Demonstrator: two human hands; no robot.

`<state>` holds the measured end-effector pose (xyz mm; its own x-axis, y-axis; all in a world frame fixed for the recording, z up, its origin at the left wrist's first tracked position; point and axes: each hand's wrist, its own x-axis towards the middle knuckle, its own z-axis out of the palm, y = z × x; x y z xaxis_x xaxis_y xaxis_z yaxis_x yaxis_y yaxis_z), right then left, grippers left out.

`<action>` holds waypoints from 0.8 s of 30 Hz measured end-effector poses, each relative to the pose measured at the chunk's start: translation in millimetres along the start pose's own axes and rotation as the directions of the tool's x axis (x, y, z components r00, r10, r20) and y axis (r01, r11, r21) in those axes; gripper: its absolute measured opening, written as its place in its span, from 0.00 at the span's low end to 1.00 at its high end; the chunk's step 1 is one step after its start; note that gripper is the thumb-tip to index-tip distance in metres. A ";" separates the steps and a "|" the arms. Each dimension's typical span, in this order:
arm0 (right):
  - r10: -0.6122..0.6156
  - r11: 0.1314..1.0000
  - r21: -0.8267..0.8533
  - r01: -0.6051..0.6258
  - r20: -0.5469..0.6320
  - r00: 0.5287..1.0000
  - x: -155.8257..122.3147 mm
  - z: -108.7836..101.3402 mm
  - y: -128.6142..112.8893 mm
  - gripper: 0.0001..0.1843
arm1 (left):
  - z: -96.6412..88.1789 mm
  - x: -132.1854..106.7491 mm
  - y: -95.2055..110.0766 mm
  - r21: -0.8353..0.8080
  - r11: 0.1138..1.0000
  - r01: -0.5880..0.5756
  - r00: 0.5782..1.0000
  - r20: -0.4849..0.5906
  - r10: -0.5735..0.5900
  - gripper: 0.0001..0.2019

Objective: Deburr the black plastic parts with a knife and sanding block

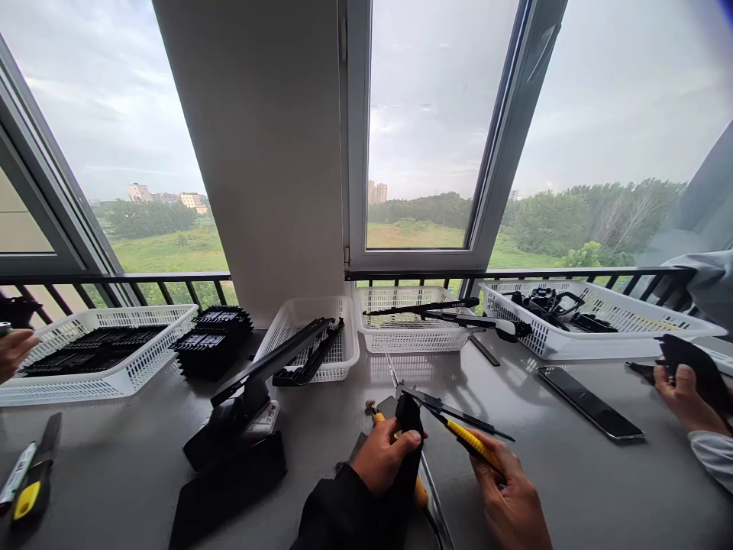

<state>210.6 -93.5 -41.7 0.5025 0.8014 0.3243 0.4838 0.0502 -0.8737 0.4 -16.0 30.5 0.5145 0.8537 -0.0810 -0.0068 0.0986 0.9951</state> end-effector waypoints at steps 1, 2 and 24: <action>0.001 1.000 0.008 -0.001 0.001 1.000 0.1 -0.3 0.8 0.30 | 0.5 -0.4 0.6 0.002 1.000 -0.002 1.000 0.001 0.002 0.21; -0.006 1.000 0.010 0.006 0.027 1.000 0.2 -0.8 1.7 0.29 | 0.8 -0.6 1.1 0.003 1.000 -0.004 1.000 0.002 0.004 0.21; 0.058 0.997 0.043 -0.063 0.091 0.994 -0.8 -0.2 1.6 0.25 | 0.1 0.9 -2.8 -0.014 1.000 0.004 1.000 -0.008 -0.004 0.21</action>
<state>211.1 -94.1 -43.3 0.4626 0.8540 0.2383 0.4206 0.0252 -0.9069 0.9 -15.6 27.7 0.5079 0.8572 -0.0855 -0.0170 0.1092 0.9939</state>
